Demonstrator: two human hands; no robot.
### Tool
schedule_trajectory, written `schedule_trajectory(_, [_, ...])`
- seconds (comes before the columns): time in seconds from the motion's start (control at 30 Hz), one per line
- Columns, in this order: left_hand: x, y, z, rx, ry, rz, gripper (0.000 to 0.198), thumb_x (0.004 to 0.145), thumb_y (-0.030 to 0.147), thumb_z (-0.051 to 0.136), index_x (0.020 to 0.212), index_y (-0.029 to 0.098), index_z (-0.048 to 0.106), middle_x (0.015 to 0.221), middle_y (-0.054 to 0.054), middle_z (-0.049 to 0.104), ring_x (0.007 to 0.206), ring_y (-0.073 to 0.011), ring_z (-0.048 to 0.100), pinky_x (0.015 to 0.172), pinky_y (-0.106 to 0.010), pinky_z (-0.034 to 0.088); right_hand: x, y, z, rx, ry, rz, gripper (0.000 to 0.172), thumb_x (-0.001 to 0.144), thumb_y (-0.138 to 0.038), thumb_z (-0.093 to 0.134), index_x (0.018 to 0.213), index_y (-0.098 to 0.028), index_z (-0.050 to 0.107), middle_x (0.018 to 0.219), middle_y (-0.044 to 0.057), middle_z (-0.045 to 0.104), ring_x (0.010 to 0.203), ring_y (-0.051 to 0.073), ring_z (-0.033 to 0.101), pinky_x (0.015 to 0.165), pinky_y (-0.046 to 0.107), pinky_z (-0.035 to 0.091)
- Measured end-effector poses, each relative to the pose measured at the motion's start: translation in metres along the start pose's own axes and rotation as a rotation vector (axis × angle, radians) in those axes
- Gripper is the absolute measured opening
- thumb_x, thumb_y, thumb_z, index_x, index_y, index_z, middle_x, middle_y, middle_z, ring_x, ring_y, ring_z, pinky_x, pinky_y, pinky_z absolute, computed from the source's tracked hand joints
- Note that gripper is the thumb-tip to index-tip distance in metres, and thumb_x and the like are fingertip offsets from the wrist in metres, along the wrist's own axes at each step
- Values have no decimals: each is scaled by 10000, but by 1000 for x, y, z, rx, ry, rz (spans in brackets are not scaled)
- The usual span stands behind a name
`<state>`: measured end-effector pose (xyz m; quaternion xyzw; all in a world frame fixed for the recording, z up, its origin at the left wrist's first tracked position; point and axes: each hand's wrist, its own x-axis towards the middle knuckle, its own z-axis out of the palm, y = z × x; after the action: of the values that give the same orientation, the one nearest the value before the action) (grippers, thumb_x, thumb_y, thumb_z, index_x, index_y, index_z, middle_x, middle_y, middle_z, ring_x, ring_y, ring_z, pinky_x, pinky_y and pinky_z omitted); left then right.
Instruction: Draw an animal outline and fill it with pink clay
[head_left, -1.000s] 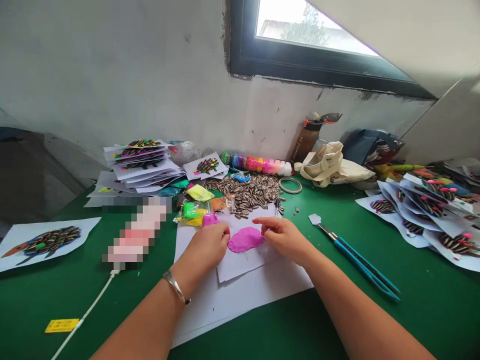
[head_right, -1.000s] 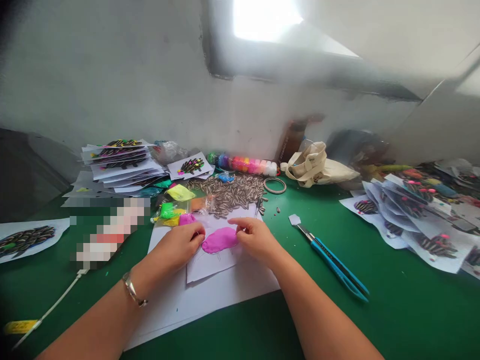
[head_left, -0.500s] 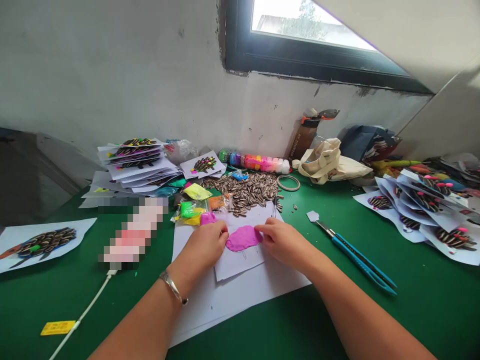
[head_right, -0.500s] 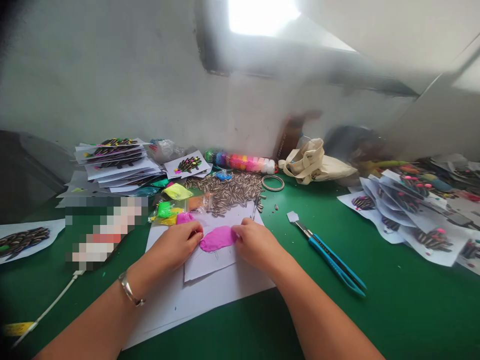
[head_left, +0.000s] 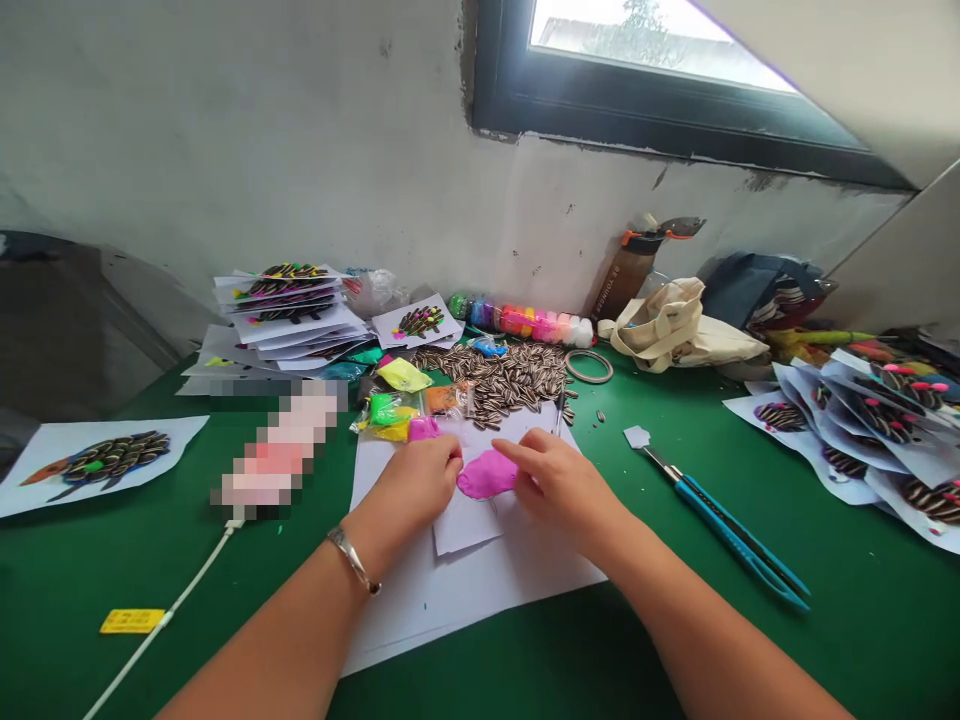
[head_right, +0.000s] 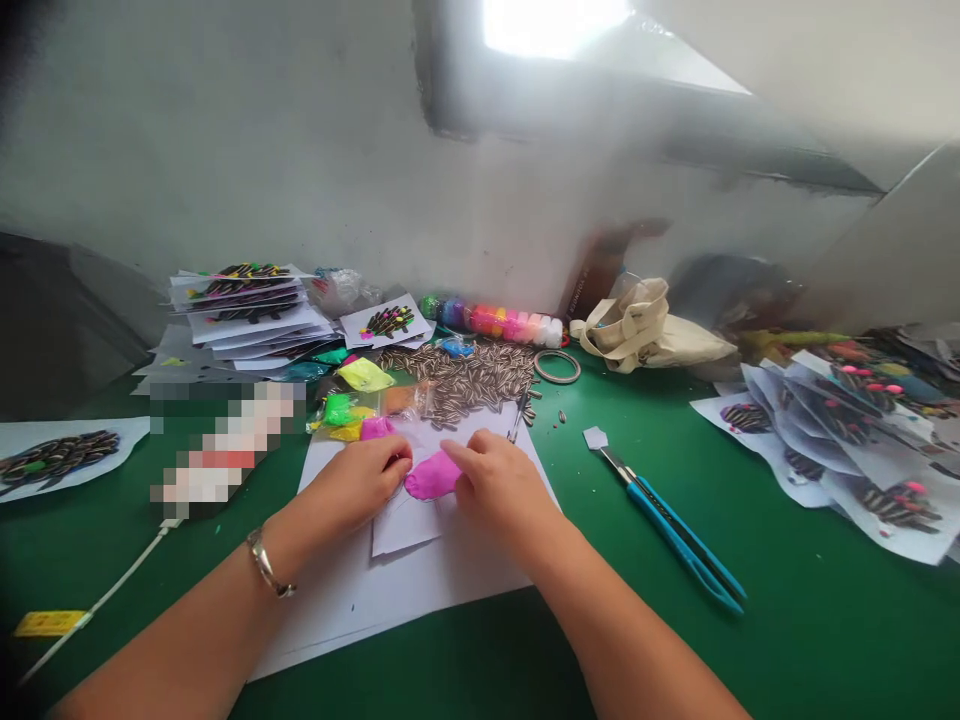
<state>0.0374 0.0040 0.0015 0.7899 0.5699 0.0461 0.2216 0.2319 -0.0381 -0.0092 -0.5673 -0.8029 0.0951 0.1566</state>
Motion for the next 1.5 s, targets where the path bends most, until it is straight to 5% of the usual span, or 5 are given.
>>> schedule_trajectory(0.3, [1, -6, 5, -1, 26, 18, 185, 896, 222, 433, 806, 208, 594, 833, -51, 691, 742, -203, 596, 573, -285, 316, 2, -15, 4, -114, -49, -72, 256, 918, -443, 518, 1049, -304, 688, 1059, 72, 582, 999, 244, 491, 844, 380, 374])
schedule_trajectory(0.73, [2, -7, 7, 2, 41, 35, 206, 891, 246, 413, 766, 216, 574, 773, -43, 665, 704, -199, 580, 553, -288, 295, 4, -5, 11, -86, 71, -88, 347, 949, -437, 468, 1223, -305, 636, 1257, 104, 548, 1149, 277, 475, 948, 431, 394])
schedule_trajectory(1.0, [2, -8, 8, 11, 36, 35, 204, 892, 253, 408, 771, 218, 568, 771, -47, 662, 695, -202, 573, 545, -290, 280, 7, -10, 15, -137, -21, -82, 358, 946, -498, 442, 1184, -341, 658, 1348, 88, 522, 1237, 308, 438, 984, 488, 388])
schedule_trajectory(1.23, [2, -8, 8, 5, 39, 33, 186, 885, 235, 427, 775, 217, 577, 776, -42, 664, 719, -204, 582, 555, -288, 300, 6, -4, 14, -138, -11, -26, 466, 946, -485, 445, 1380, -324, 501, 1484, 117, 389, 1339, 326, 360, 1060, 511, 335])
schedule_trajectory(1.5, [0, -6, 5, 7, 26, 33, 202, 898, 231, 421, 823, 211, 607, 829, -57, 683, 741, -212, 595, 567, -291, 320, 5, -8, 13, -170, -98, -48, 415, 945, -535, 416, 1296, -374, 568, 1503, 90, 379, 1378, 333, 310, 1060, 564, 296])
